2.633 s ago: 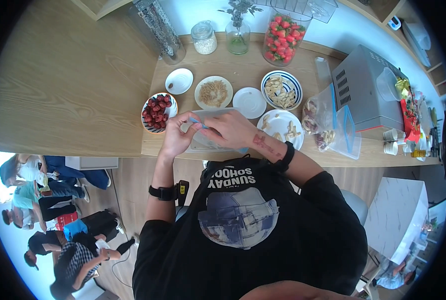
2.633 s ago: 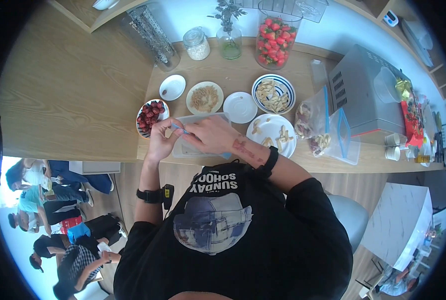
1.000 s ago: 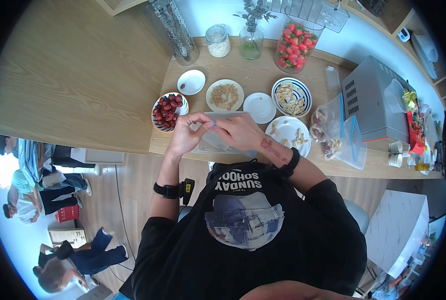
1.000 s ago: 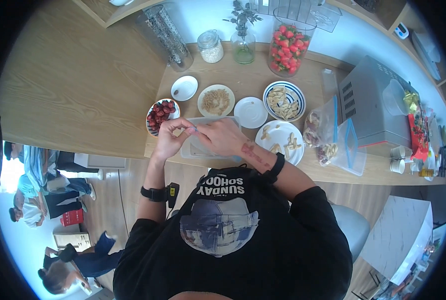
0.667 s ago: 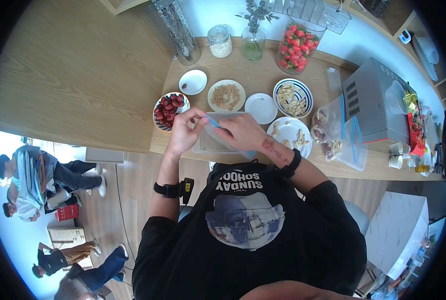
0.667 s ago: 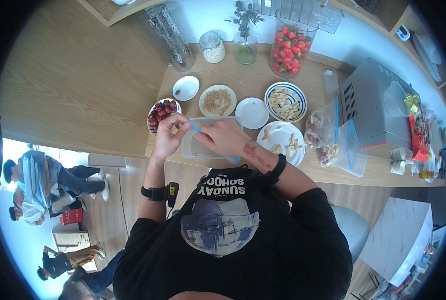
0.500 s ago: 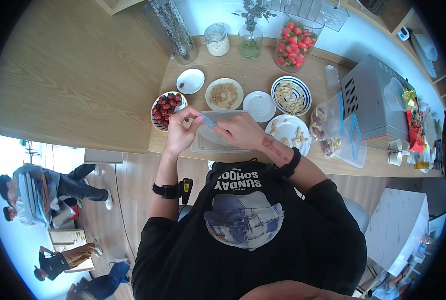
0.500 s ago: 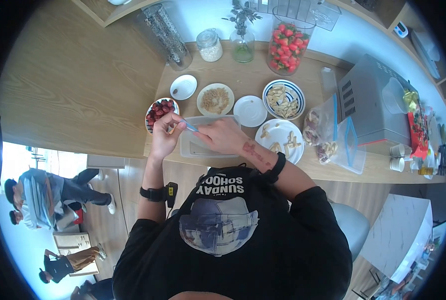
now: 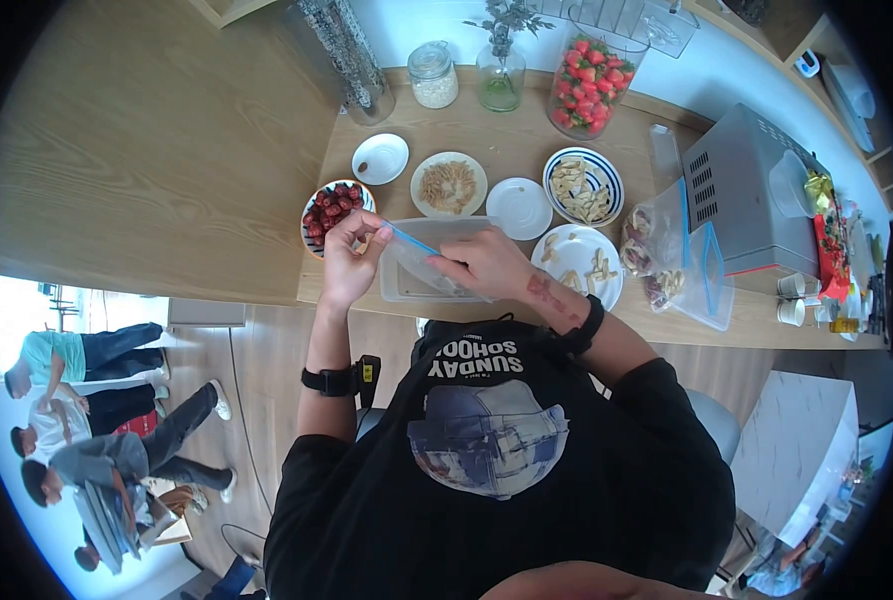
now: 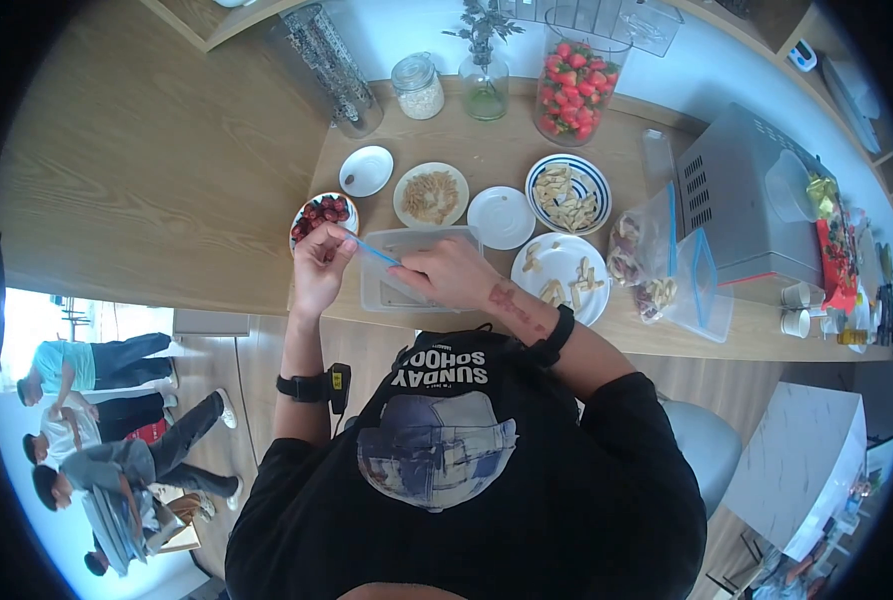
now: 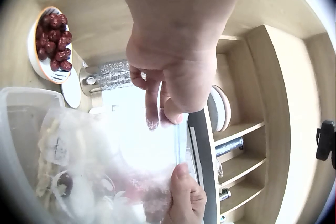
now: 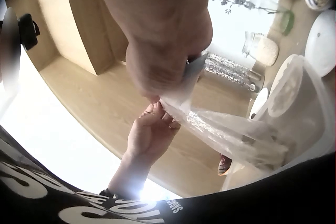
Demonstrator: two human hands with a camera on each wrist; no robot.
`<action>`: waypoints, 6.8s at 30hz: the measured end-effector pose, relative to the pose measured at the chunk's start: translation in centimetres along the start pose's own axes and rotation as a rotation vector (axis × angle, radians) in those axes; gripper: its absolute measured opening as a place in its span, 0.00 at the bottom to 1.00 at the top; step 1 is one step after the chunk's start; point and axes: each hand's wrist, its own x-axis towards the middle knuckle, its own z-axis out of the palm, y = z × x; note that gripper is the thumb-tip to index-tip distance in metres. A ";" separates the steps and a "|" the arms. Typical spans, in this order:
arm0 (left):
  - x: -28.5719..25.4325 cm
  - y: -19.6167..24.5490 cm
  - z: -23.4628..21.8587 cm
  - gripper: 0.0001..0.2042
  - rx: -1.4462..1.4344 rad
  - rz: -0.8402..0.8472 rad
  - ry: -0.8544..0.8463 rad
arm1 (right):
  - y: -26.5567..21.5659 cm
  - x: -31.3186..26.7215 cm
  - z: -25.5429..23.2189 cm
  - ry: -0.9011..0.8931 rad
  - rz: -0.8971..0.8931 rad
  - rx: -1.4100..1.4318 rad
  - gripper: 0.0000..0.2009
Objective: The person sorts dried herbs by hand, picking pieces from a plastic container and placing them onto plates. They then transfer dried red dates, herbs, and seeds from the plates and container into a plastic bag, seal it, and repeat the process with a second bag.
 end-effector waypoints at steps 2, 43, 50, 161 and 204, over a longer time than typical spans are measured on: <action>0.0 0.0 -0.1 0.02 -0.033 -0.014 0.021 | -0.3 0.1 -0.5 0.012 0.003 0.030 0.18; -1.9 -3.6 -1.2 0.03 -0.013 -0.045 0.076 | 0.2 -3.5 -2.3 -0.015 0.055 -0.042 0.18; -2.5 -4.5 -2.1 0.03 -0.007 -0.106 0.080 | 1.0 -4.0 -2.3 -0.032 0.079 -0.019 0.14; -1.2 7.2 -2.2 0.02 0.181 0.147 -0.036 | 2.8 -1.8 -2.3 0.011 0.261 0.307 0.33; -6.4 -7.9 -1.5 0.11 0.240 -0.225 0.127 | 12.5 -14.9 -11.2 1.217 0.821 0.058 0.14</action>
